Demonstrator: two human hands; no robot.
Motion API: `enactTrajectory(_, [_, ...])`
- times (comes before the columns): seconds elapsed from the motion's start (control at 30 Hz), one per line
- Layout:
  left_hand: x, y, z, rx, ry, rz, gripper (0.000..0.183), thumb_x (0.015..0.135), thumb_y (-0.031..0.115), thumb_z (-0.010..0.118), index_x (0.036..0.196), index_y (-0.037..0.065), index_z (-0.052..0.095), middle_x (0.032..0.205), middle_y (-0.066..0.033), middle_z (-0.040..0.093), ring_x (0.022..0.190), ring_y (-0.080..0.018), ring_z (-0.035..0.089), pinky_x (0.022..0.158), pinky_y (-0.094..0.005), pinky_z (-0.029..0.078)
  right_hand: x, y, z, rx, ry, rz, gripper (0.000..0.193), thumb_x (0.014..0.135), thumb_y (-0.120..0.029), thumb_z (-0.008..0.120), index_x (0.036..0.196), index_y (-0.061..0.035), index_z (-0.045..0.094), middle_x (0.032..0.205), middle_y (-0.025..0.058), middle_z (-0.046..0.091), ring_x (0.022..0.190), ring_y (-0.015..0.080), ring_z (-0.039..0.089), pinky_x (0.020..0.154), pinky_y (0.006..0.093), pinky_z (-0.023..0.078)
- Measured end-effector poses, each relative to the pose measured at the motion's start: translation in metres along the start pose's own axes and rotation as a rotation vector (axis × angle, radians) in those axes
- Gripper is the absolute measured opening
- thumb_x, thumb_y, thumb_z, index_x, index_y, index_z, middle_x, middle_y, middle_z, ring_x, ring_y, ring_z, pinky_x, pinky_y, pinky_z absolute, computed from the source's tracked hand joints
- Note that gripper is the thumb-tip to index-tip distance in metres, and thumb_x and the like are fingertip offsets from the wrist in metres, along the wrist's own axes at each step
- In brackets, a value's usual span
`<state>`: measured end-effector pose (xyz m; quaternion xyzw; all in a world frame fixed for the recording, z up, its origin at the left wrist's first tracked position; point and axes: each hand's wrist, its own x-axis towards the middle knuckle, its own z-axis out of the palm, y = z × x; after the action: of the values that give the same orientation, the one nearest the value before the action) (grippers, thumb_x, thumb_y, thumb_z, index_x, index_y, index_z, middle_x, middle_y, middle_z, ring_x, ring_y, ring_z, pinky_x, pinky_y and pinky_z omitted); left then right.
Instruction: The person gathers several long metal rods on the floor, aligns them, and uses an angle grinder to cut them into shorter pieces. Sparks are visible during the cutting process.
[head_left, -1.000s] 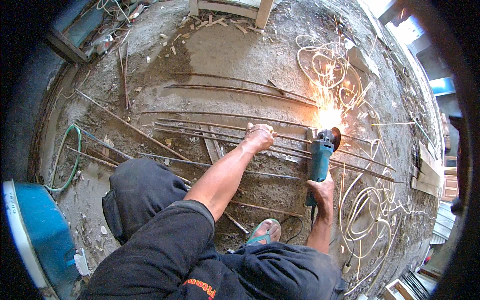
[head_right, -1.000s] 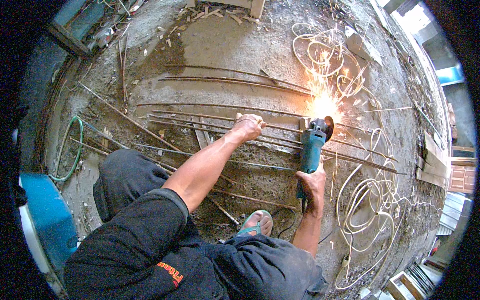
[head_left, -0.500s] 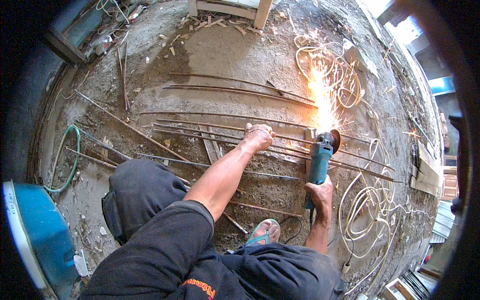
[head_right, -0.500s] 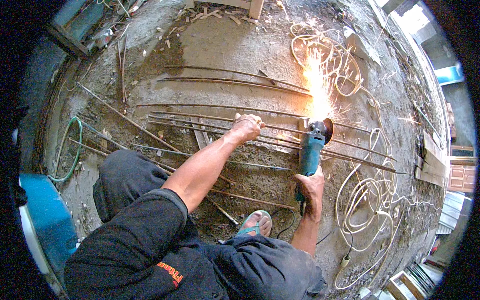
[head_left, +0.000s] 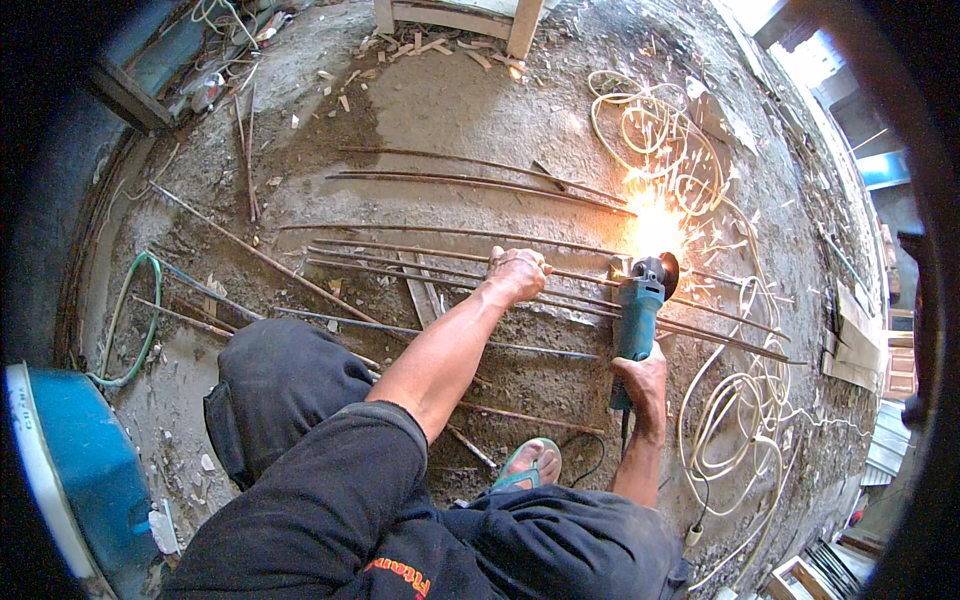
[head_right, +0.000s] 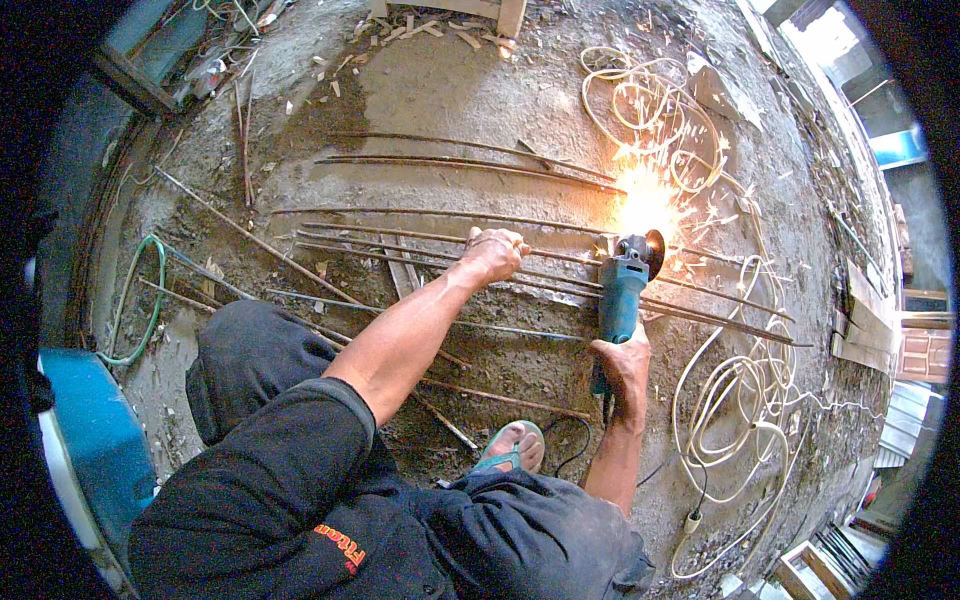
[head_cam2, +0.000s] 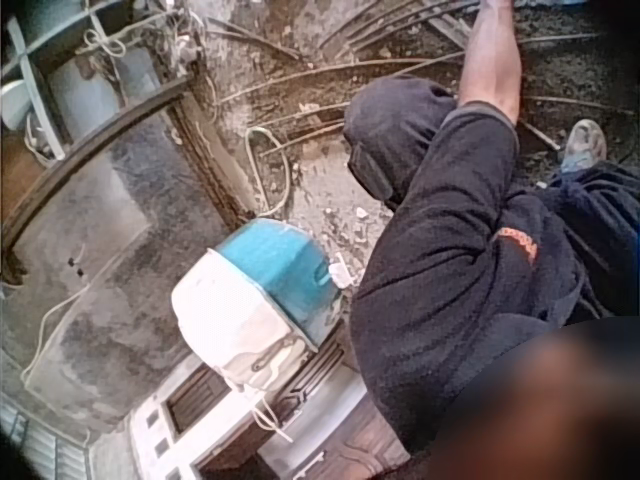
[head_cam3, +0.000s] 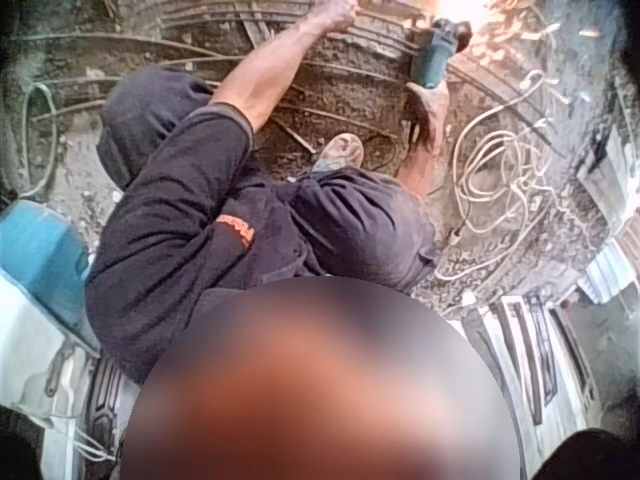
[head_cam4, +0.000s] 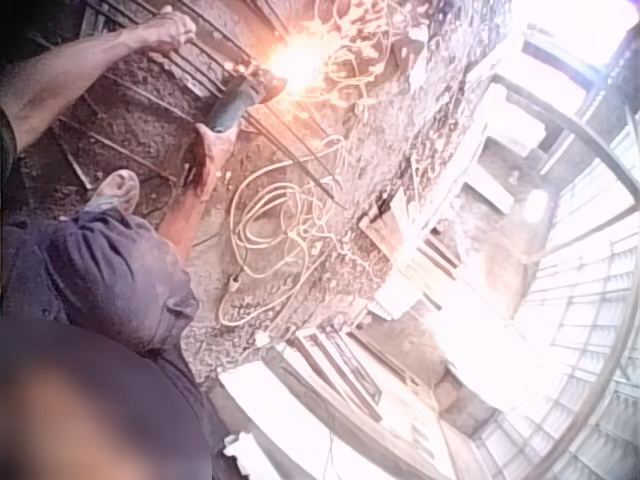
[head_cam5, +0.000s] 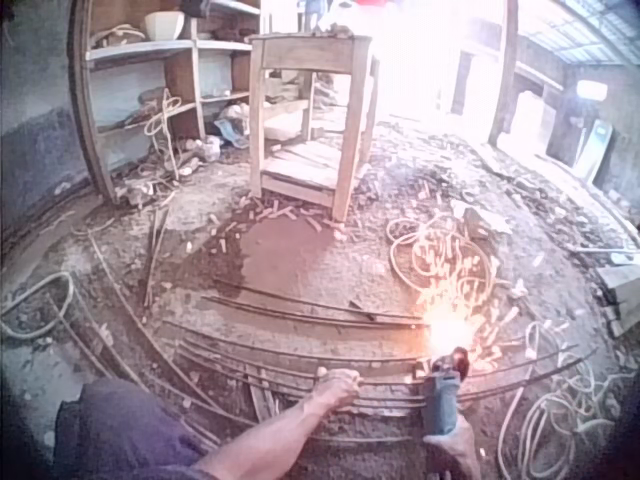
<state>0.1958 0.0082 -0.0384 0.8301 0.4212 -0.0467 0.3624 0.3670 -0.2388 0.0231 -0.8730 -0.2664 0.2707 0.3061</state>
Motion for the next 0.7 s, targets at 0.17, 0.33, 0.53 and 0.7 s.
enactTrajectory(0.17, [0.001,-0.001,0.002,0.016,0.009,0.018,0.023,0.095,0.030,0.058,0.104,0.021,0.077,0.117,-0.0078,0.074,0.113,-0.0272,0.068,0.095,-0.0474,0.039,-0.002,-0.010,-0.002,-0.019,-0.033,0.058,0.056,0.061,-0.015,0.079,0.113,-0.0013,0.063,0.093,0.0108,0.070,0.082,0.0231,0.067,0.077,0.0364,0.054])
enactTrajectory(0.33, [0.001,-0.001,0.002,-0.002,0.007,0.015,0.023,0.095,0.030,0.058,0.105,0.020,0.076,0.117,-0.0083,0.074,0.114,-0.0272,0.068,0.096,-0.0470,0.038,0.001,-0.009,0.000,-0.020,-0.015,0.022,0.056,0.062,-0.015,0.080,0.113,-0.0019,0.063,0.093,0.0109,0.070,0.082,0.0231,0.067,0.077,0.0365,0.054])
enactTrajectory(0.53, [-0.001,-0.001,0.000,-0.031,-0.004,0.001,0.023,0.094,0.028,0.058,0.106,0.021,0.077,0.120,-0.0075,0.073,0.117,-0.0270,0.067,0.101,-0.0486,0.037,0.006,0.000,-0.001,-0.002,-0.040,0.009,0.058,0.062,-0.015,0.082,0.115,-0.0023,0.063,0.095,0.0121,0.071,0.084,0.0236,0.068,0.078,0.0371,0.055])
enactTrajectory(0.7, [-0.002,0.001,-0.003,-0.021,-0.008,-0.009,0.025,0.094,0.029,0.057,0.108,0.022,0.077,0.120,-0.0081,0.073,0.117,-0.0283,0.066,0.103,-0.0505,0.036,0.010,0.008,0.001,-0.045,-0.020,-0.009,0.061,0.061,-0.018,0.085,0.115,-0.0023,0.062,0.097,0.0135,0.072,0.086,0.0249,0.069,0.079,0.0382,0.055])
